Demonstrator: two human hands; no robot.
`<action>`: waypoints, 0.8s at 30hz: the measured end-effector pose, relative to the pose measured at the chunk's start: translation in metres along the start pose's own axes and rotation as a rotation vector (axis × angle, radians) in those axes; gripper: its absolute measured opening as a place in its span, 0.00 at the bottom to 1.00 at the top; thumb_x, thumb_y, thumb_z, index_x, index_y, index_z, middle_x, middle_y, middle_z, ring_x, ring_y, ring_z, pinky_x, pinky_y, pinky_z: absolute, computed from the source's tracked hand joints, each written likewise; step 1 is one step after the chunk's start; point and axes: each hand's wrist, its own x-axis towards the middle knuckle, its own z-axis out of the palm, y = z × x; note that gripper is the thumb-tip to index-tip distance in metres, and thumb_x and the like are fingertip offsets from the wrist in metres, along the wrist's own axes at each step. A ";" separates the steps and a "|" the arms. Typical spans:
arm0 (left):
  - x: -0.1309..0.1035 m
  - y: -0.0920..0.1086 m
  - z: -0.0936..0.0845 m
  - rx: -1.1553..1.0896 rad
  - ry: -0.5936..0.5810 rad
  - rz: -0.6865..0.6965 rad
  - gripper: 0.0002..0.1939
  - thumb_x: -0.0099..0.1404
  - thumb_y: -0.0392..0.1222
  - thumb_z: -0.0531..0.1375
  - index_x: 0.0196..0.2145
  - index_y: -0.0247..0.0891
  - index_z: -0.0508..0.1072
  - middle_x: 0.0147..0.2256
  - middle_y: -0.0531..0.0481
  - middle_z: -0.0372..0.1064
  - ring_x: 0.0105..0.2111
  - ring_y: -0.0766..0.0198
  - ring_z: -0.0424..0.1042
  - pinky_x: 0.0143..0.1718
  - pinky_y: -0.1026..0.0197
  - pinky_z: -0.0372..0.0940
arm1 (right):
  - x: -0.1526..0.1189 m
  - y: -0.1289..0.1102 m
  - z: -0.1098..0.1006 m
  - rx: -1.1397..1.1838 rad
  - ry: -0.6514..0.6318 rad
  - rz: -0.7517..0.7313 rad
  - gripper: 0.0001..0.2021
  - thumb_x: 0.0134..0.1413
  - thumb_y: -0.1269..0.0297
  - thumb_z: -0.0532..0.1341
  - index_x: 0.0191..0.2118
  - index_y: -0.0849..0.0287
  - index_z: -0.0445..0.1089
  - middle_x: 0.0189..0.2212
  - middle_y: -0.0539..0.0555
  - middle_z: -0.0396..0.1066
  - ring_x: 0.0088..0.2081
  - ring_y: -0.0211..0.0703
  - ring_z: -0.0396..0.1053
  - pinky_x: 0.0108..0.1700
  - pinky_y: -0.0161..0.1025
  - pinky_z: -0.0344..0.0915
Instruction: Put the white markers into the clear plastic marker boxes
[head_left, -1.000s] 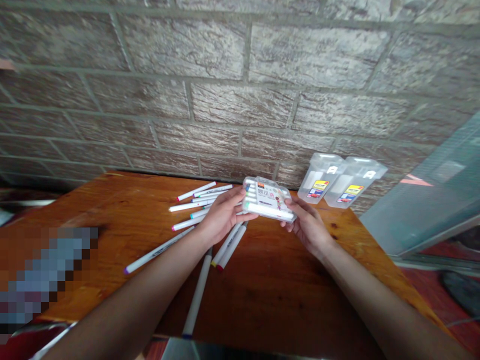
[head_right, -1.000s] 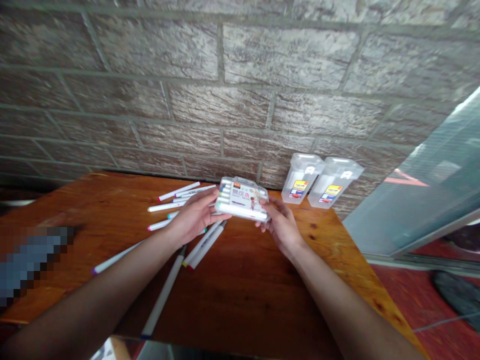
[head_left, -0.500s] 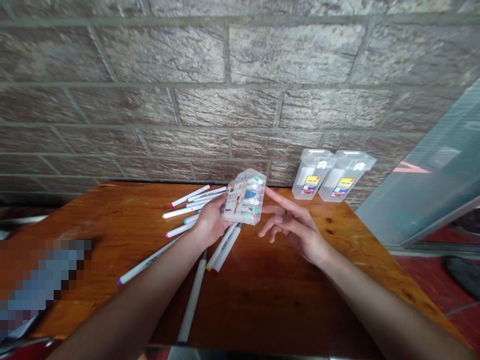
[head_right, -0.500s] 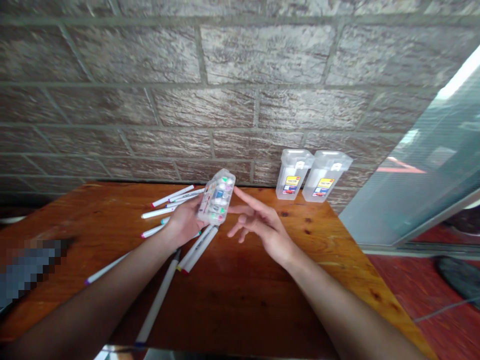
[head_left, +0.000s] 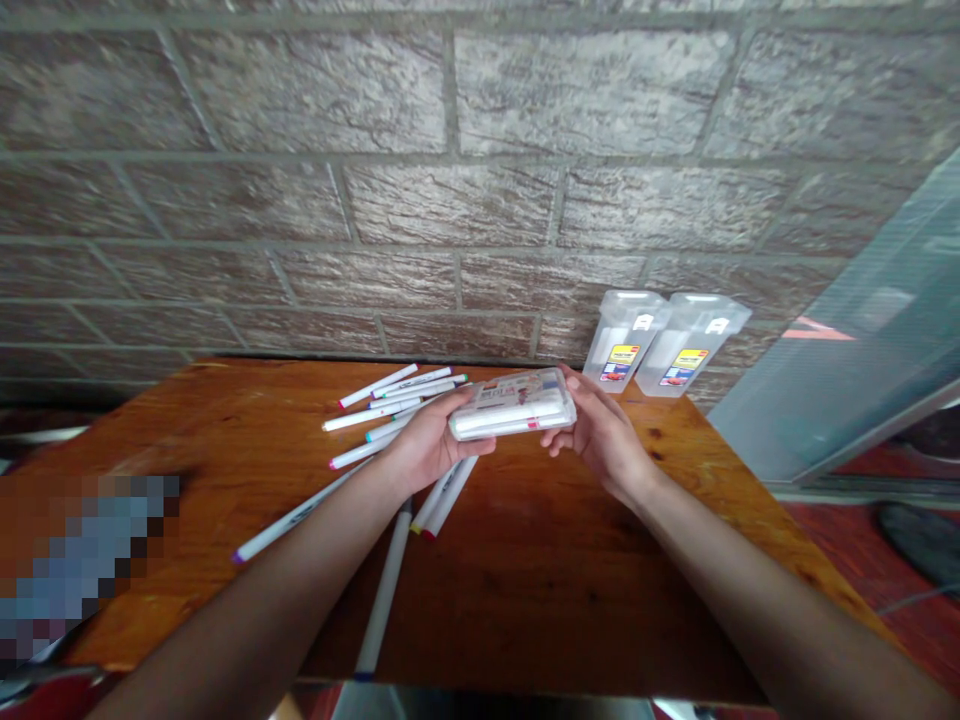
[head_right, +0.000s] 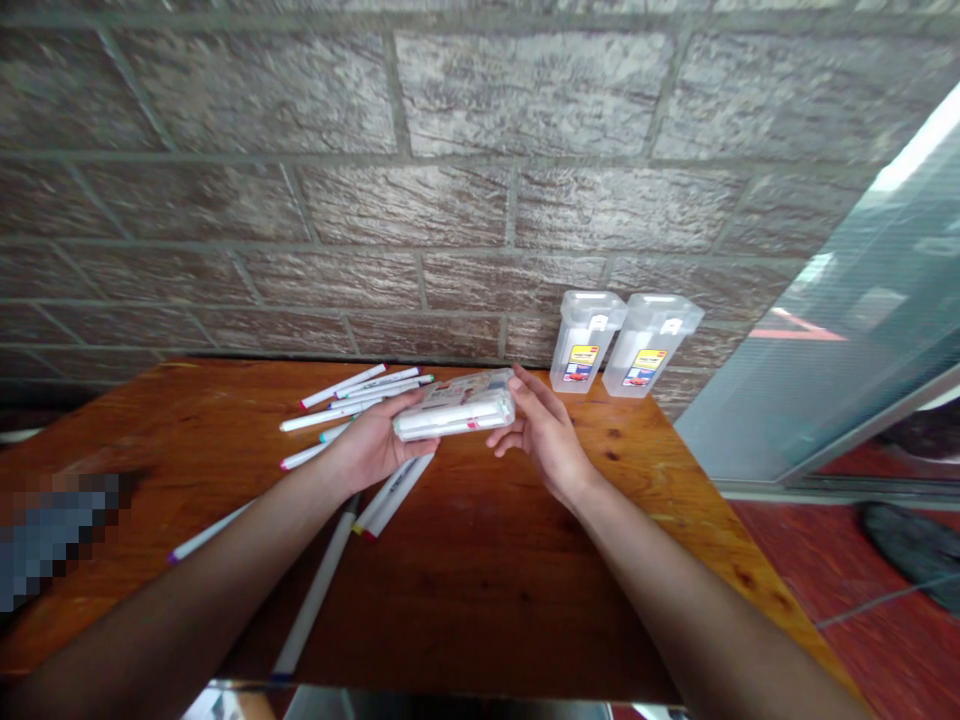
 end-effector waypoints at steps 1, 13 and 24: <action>-0.001 0.001 0.000 -0.002 -0.009 -0.003 0.10 0.76 0.35 0.57 0.49 0.30 0.77 0.38 0.42 0.82 0.25 0.62 0.80 0.21 0.61 0.78 | 0.001 0.000 -0.001 0.007 -0.003 0.003 0.34 0.56 0.48 0.72 0.62 0.56 0.64 0.33 0.51 0.80 0.21 0.41 0.76 0.20 0.36 0.72; -0.001 0.002 0.000 0.009 -0.009 0.031 0.09 0.75 0.37 0.59 0.47 0.30 0.77 0.40 0.40 0.82 0.24 0.62 0.78 0.21 0.61 0.78 | 0.000 -0.001 -0.001 0.007 -0.029 0.004 0.27 0.58 0.52 0.70 0.59 0.55 0.68 0.33 0.50 0.79 0.21 0.41 0.76 0.22 0.37 0.73; 0.000 0.001 -0.002 0.017 -0.035 0.037 0.10 0.76 0.37 0.58 0.48 0.30 0.77 0.39 0.40 0.82 0.24 0.62 0.78 0.21 0.60 0.78 | -0.001 -0.003 0.000 -0.011 -0.044 0.005 0.25 0.60 0.52 0.69 0.59 0.56 0.69 0.33 0.52 0.79 0.21 0.41 0.76 0.22 0.37 0.73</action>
